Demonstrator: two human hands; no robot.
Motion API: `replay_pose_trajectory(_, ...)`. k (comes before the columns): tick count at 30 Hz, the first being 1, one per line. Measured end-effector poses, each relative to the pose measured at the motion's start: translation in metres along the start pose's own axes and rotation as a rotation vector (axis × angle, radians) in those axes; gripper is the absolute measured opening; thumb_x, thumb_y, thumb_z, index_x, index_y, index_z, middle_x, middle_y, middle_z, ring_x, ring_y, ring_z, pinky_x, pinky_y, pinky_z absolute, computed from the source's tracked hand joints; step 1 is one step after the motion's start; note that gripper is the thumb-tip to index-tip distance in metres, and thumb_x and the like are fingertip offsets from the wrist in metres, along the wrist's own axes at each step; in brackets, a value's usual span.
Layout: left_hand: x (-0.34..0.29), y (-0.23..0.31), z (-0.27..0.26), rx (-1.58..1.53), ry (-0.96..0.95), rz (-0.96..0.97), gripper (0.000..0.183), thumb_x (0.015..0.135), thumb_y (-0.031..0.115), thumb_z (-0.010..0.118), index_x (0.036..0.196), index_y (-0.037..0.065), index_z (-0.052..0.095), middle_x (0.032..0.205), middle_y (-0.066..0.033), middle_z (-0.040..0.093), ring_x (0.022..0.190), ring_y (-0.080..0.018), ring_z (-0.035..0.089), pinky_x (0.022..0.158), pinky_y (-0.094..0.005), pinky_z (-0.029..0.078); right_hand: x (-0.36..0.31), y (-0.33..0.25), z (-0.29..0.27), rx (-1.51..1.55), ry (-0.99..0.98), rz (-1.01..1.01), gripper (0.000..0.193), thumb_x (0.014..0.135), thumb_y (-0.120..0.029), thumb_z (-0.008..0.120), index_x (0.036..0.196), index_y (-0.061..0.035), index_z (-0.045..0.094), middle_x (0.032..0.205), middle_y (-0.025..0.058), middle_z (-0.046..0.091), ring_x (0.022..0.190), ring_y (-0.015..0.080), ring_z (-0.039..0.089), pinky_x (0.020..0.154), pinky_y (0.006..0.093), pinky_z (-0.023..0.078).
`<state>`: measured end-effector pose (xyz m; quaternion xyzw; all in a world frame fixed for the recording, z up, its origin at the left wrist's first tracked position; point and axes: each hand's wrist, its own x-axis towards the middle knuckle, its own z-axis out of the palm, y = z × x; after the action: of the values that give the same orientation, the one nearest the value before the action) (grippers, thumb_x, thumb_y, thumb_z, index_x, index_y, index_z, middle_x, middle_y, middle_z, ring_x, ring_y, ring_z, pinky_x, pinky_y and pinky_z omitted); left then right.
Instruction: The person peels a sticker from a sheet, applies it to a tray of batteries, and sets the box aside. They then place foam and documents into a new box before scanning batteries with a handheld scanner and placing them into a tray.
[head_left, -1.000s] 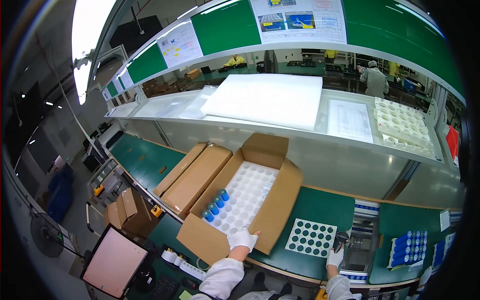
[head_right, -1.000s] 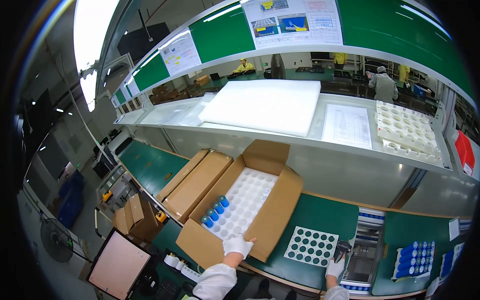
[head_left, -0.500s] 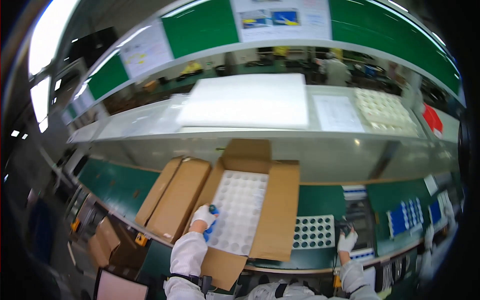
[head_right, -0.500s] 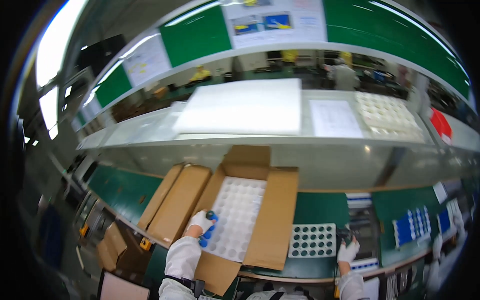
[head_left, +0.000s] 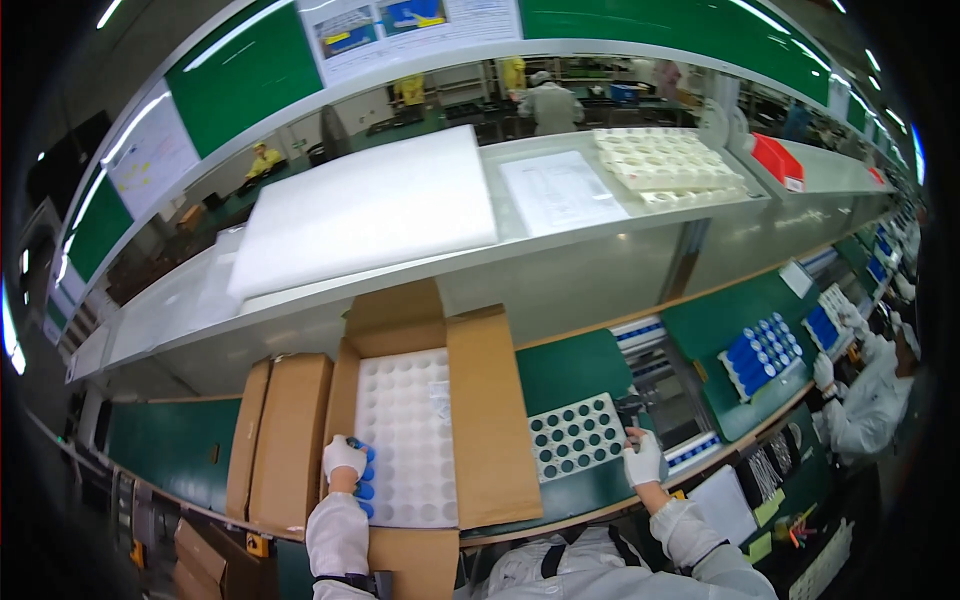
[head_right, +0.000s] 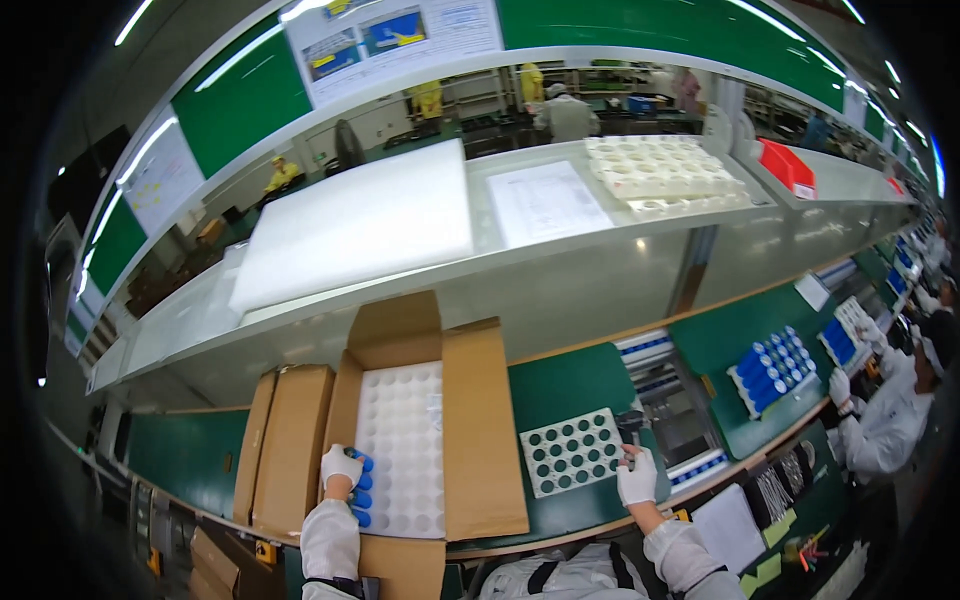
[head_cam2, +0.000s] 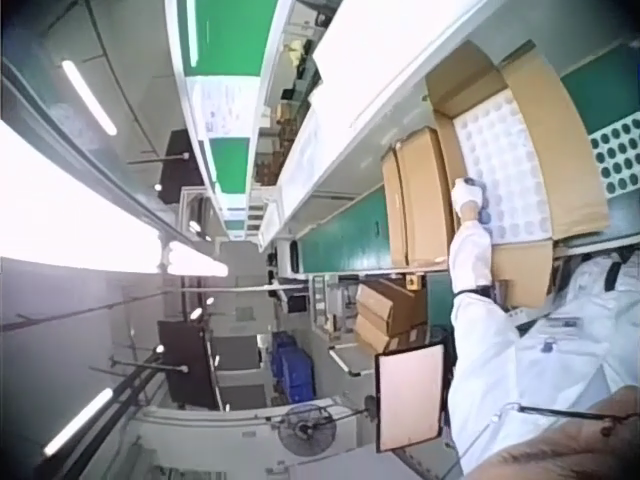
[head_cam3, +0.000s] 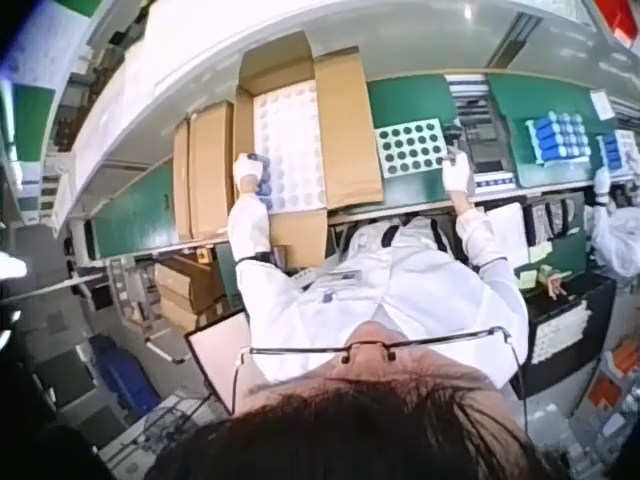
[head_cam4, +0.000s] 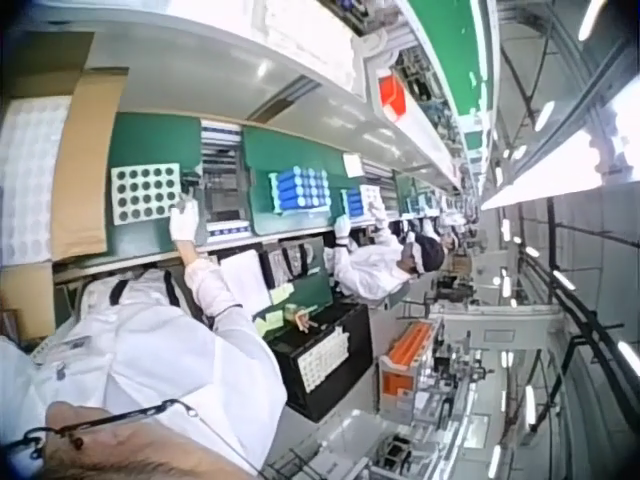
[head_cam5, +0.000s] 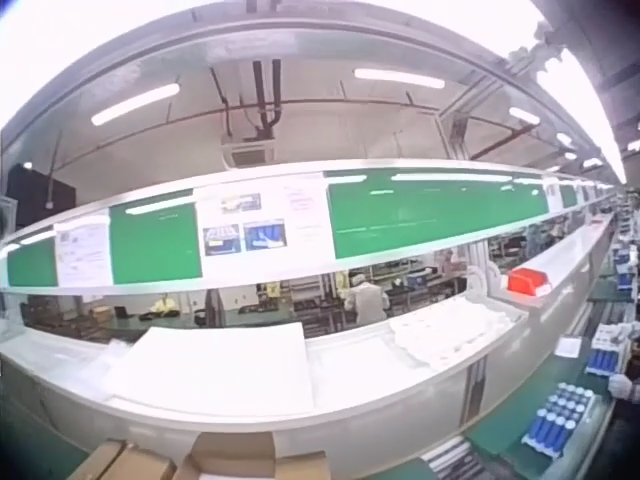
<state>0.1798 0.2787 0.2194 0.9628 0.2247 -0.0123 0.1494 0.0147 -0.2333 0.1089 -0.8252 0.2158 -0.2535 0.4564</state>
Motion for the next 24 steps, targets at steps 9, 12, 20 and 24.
replay_pose_trajectory(9, -0.086, 0.051, -0.054, -0.688, 0.294, 0.430, 0.047, 0.070, 0.001, 0.079, 0.110, 0.001, 0.056, 0.090, -0.0128, 0.069, 0.080, -0.0210, 0.067, 0.077, -0.0331, 0.054, 0.004, -0.160, 0.037, 0.631, -0.745, 0.013, 0.024, 0.091, -0.006, 0.061, 0.114, 0.0001, 0.062, 0.102, 0.0094, 0.068, 0.078, 0.0136, 0.066, 0.070, 0.0249, 0.053)
replay_pose_trajectory(12, -0.144, 0.082, -0.043, -0.962, 0.233, 0.635, 0.050, 0.071, -0.003, 0.078, 0.113, 0.001, 0.052, 0.106, -0.0164, 0.064, 0.094, -0.0219, 0.065, 0.085, -0.0341, 0.052, 0.004, -0.204, 0.068, 0.822, -1.155, 0.408, 0.049, 0.097, -0.028, 0.057, 0.132, 0.0037, 0.046, 0.118, 0.0146, 0.063, 0.077, 0.0170, 0.065, 0.062, 0.0255, 0.051)
replay_pose_trajectory(20, -0.163, 0.112, -0.012, -0.765, -0.050, 0.838, 0.061, 0.071, 0.015, 0.083, 0.122, 0.002, 0.051, 0.111, -0.0167, 0.063, 0.100, -0.0279, 0.064, 0.087, -0.0353, 0.051, 0.033, -0.173, 0.073, 1.347, -0.855, 0.746, 0.048, 0.088, -0.039, 0.069, 0.115, -0.0047, 0.049, 0.101, 0.0126, 0.062, 0.072, 0.0192, 0.062, 0.058, 0.0278, 0.048)
replay_pose_trajectory(24, -0.108, 0.055, -0.012, -0.306, 0.019, 0.425, 0.060, 0.074, 0.026, 0.079, 0.124, 0.005, 0.055, 0.123, -0.0171, 0.060, 0.112, -0.0372, 0.057, 0.095, -0.0409, 0.047, 0.068, -0.138, 0.053, 0.867, -0.405, 0.185, 0.044, 0.088, -0.028, 0.071, 0.113, -0.0009, 0.048, 0.102, 0.0153, 0.064, 0.068, 0.0118, 0.060, 0.052, 0.0208, 0.048)
